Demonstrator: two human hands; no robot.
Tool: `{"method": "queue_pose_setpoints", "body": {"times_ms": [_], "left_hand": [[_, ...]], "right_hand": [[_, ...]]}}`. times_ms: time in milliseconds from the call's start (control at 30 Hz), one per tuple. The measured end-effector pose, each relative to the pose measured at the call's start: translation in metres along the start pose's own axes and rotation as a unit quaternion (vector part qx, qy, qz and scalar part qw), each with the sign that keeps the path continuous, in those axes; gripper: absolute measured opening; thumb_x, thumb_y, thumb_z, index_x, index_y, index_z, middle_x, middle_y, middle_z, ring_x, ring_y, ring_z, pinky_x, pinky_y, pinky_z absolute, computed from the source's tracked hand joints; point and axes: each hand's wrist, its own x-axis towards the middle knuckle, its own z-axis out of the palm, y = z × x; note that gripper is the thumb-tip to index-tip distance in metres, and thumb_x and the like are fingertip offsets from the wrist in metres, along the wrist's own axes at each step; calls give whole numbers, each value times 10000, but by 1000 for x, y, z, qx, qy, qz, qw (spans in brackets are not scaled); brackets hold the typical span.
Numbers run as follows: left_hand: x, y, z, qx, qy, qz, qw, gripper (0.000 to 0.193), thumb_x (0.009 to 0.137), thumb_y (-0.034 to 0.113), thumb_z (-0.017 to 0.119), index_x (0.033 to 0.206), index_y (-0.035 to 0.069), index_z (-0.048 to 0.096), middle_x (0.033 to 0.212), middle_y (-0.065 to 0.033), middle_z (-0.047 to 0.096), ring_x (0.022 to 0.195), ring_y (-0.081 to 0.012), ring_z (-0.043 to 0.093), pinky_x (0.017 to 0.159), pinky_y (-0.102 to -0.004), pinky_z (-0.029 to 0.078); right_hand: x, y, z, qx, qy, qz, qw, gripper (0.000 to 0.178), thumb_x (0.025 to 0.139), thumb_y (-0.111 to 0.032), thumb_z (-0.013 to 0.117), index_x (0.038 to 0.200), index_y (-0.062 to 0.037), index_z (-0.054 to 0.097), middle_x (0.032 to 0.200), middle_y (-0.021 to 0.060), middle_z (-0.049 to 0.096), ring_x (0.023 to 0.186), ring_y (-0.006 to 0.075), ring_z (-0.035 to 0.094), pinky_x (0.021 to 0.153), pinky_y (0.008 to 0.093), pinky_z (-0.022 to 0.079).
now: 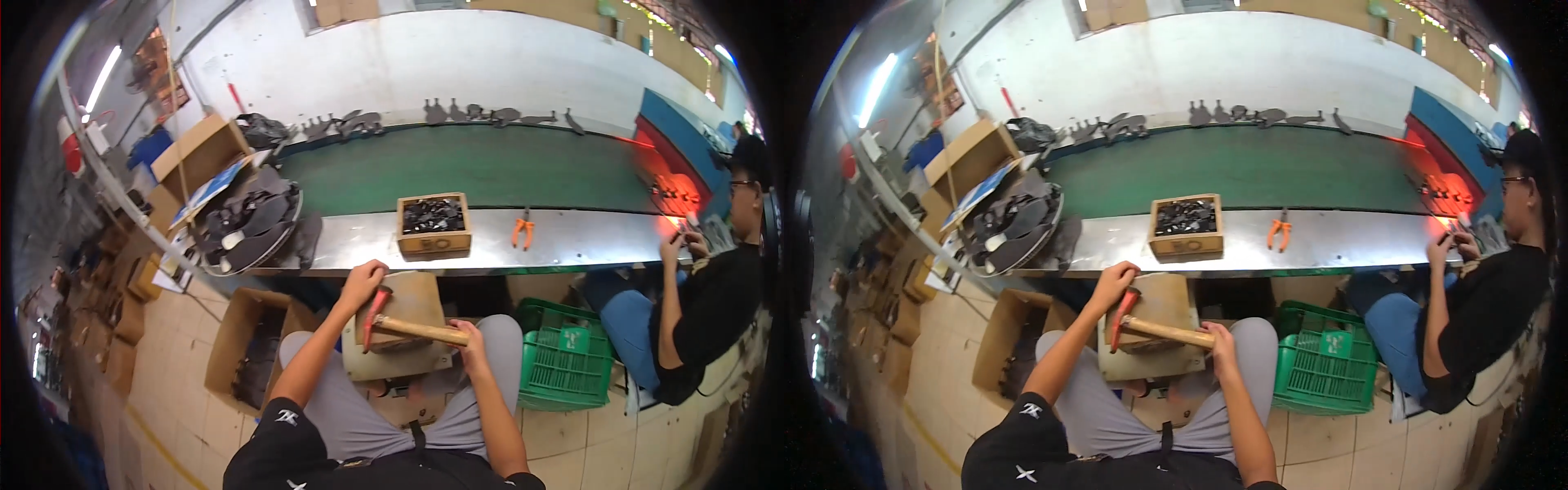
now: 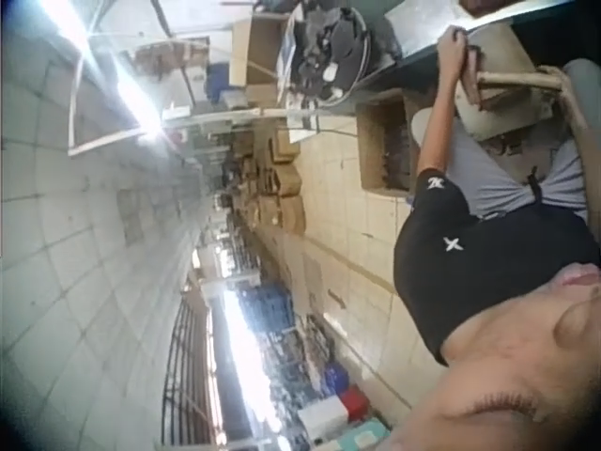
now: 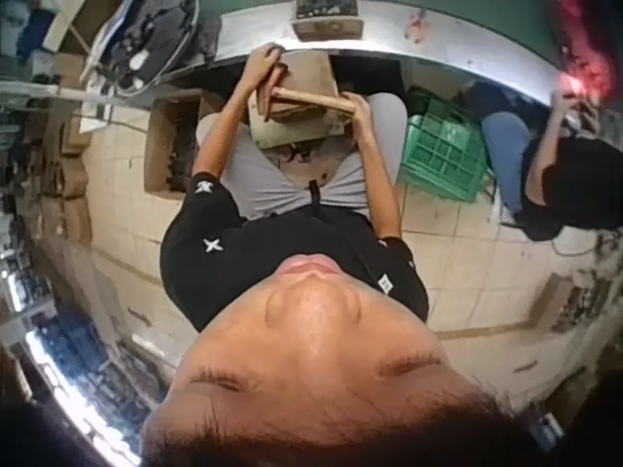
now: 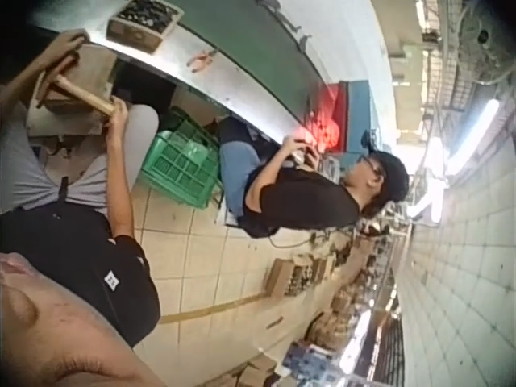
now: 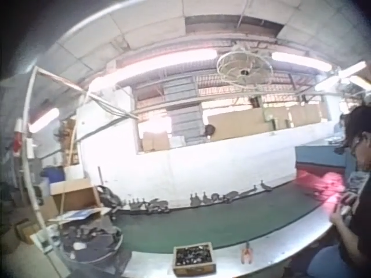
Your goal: Manually assemble and hammer components onto a shoe sole at a manufacturing workbench.
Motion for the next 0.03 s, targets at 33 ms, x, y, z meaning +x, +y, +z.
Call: {"method": "queue_pose_setpoints", "body": {"times_ms": [33], "left_hand": [[0,2,7,-5,-13,-9,1000,291,918,225,548,1061,20,697,975,-195,720,912,-290,704,836,-367,528]], "right_hand": [[-4,-6,-3,22,23,4,999,416,993,-345,564,1220,2,596,1096,137,694,939,222,675,784,331,538]]}}
